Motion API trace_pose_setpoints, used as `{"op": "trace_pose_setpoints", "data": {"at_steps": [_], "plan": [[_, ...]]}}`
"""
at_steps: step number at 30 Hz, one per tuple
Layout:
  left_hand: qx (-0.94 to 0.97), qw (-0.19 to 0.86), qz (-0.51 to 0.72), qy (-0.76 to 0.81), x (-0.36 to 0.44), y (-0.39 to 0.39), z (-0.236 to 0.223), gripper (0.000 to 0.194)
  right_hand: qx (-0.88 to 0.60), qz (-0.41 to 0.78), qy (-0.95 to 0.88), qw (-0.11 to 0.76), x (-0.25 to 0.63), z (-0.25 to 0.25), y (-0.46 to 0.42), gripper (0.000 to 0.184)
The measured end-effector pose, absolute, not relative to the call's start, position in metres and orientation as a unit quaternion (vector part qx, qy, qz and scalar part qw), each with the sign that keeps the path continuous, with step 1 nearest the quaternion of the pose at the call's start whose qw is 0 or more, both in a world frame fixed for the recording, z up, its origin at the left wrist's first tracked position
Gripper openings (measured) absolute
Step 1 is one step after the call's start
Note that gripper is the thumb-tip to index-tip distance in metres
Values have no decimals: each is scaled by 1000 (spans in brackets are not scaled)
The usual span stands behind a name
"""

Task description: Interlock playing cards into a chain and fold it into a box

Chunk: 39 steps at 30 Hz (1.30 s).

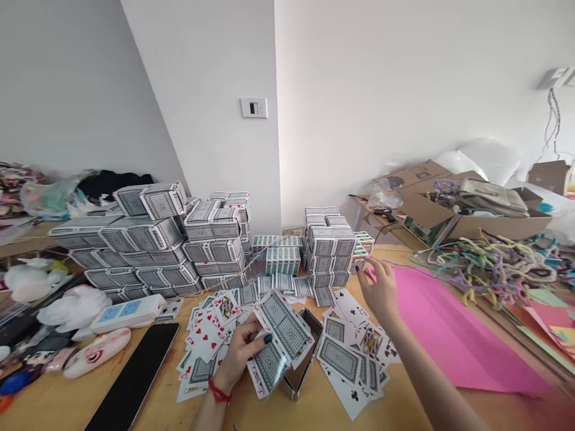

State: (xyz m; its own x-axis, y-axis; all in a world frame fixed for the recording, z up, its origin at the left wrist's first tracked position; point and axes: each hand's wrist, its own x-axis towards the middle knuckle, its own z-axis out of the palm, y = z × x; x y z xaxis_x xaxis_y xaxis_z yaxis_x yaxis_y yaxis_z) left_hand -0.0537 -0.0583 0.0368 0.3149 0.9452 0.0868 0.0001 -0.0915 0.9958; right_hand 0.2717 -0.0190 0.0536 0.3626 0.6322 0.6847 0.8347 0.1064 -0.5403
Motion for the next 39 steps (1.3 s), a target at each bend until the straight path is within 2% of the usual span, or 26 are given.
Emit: {"op": "trace_pose_setpoints", "data": {"at_steps": [3, 5, 12, 26, 32, 36, 38, 39], "plan": [[609, 550, 427, 380, -54, -57, 36, 22, -699, -94, -590, 394, 307, 49, 23, 34], [615, 551, 424, 372, -55, -57, 35, 23, -702, -60, -610, 362, 318, 41, 42, 36], [611, 552, 428, 372, -54, -57, 34, 24, -707, -13, -595, 382, 315, 22, 61, 39], [620, 547, 423, 370, -55, -56, 32, 21, -732, -31, -546, 406, 316, 18, 30, 42], [623, 536, 425, 379, -56, -55, 29, 21, -712, -24, -551, 435, 311, 32, 14, 43], [625, 522, 431, 389, -53, -57, 32, 24, -698, -91, -444, 554, 277, 46, -20, 40], [631, 510, 436, 389, -51, -58, 35, 24, -668, -12, -435, 603, 247, 50, -41, 36], [634, 504, 438, 389, -50, -58, 36, 25, -649, 85, -459, 601, 230, 52, -51, 35]]}}
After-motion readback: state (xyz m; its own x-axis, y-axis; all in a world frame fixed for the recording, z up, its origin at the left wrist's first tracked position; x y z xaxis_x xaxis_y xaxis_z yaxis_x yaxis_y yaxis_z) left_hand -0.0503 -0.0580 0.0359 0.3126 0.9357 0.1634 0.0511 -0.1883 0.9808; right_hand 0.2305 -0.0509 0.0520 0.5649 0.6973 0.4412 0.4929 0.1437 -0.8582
